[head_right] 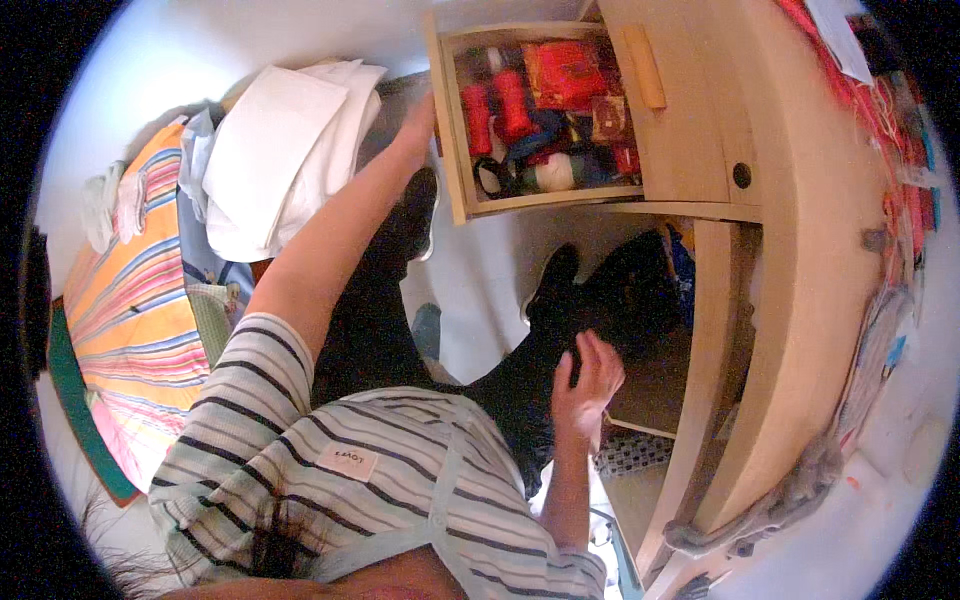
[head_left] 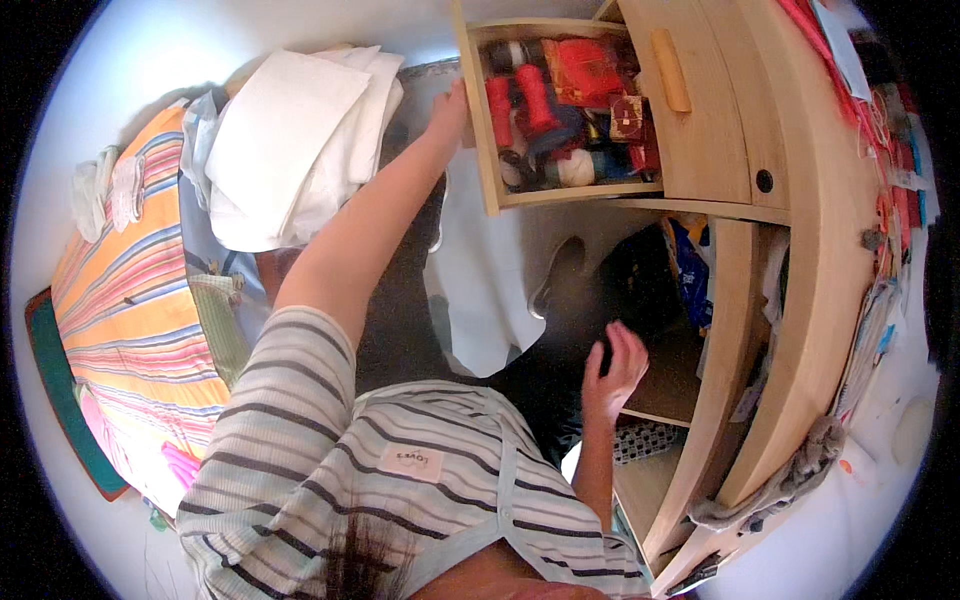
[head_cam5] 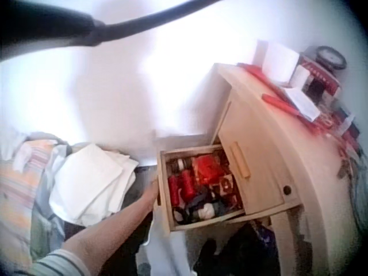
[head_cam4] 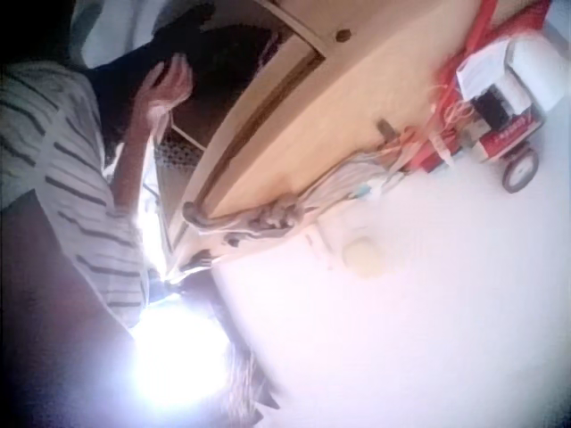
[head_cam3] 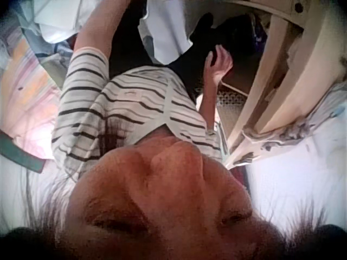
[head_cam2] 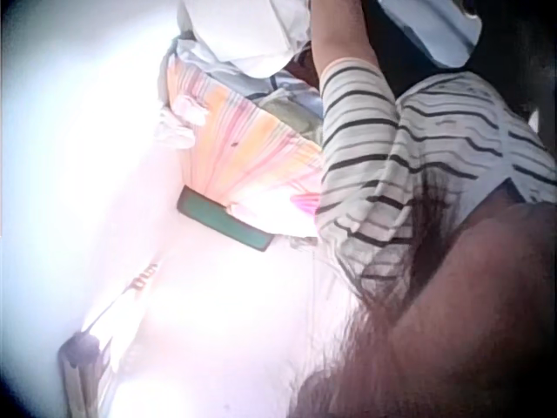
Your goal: The person organizes various items on a desk by picking up a calculator, a small container, and several items of clothing and ribbons, placing them into a drawer.
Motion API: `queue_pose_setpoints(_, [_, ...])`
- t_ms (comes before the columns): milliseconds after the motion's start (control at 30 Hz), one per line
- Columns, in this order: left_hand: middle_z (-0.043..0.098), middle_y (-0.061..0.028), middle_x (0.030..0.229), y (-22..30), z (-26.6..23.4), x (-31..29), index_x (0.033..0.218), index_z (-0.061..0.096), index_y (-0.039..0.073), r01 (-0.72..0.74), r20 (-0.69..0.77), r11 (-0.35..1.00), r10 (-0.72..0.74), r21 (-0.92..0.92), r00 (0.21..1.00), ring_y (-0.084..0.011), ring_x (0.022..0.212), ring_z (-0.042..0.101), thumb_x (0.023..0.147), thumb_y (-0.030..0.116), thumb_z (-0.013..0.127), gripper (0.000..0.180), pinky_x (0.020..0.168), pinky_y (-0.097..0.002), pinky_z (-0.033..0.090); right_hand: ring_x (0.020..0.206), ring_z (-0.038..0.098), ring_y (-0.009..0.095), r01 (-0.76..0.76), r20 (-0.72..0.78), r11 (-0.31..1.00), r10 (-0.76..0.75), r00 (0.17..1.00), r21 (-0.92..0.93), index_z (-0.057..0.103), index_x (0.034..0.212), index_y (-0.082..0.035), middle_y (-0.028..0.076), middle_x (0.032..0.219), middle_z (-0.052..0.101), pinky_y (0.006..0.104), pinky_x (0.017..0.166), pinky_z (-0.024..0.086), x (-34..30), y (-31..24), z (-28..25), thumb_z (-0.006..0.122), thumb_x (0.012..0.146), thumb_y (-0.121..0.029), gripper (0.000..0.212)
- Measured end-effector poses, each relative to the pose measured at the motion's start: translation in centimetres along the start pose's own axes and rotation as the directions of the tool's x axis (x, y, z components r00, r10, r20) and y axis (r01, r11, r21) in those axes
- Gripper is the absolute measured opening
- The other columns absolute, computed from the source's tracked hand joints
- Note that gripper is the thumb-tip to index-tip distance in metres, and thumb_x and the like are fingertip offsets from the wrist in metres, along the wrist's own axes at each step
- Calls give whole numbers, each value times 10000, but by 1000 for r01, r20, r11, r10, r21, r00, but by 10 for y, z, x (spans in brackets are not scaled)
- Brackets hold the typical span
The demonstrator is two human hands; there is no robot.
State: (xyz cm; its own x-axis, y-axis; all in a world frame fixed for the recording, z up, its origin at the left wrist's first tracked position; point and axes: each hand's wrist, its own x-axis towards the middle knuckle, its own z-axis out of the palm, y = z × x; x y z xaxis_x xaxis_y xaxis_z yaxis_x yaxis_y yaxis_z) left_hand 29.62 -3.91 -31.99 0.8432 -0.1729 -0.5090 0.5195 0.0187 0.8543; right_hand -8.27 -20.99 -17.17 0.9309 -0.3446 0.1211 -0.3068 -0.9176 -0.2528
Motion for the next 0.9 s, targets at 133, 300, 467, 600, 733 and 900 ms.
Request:
queue_pose_setpoints(133, [442,-230,1211,52,13,-36,1217,388,-58,-443,-234,865,493,234,838,-334,1141,419,864,337,485,538,974,-387,314,983,528,291,81,2,973,-83,997,218,570,1031,-36,122,1061,565,381,874,404,80,-11,9,562,827,-146,232])
queue_pose_setpoints(300, [434,-203,1172,79,43,-75,1207,376,-35,-694,-214,648,761,315,613,-327,1108,416,827,178,535,463,973,-380,307,1003,525,322,156,56,988,-156,986,-1,534,1077,-31,149,1040,576,411,881,399,196,-12,52,528,846,-169,270])
queue_pose_setpoints(467, [436,-144,1227,88,40,-71,1239,385,32,-682,-195,618,780,390,595,-274,1119,440,811,117,573,474,971,-358,335,970,544,360,55,333,971,26,943,-232,492,1128,-21,175,1014,593,428,844,427,252,7,114,545,835,-183,339])
queue_pose_setpoints(600, [475,-128,1192,97,35,-75,1205,426,35,-710,-163,577,809,404,565,-246,1095,458,803,105,574,434,944,-354,358,918,576,340,-182,422,980,132,897,79,462,1182,-67,166,1002,607,427,809,445,248,19,136,537,837,-154,364])
queue_pose_setpoints(733, [523,-116,1135,89,42,-74,1158,470,27,-719,-151,545,829,431,538,-234,1058,491,801,95,570,377,920,-346,384,915,582,273,-274,364,868,118,924,414,465,1181,-78,139,975,607,369,823,441,230,-3,113,553,834,-126,361])
queue_pose_setpoints(900, [602,-129,973,81,50,-70,1050,525,19,-633,96,774,629,22,772,-259,906,573,848,169,529,252,816,-338,426,915,523,130,-249,144,577,222,964,778,449,1183,-12,52,955,561,248,846,399,199,-33,56,537,859,-70,341])
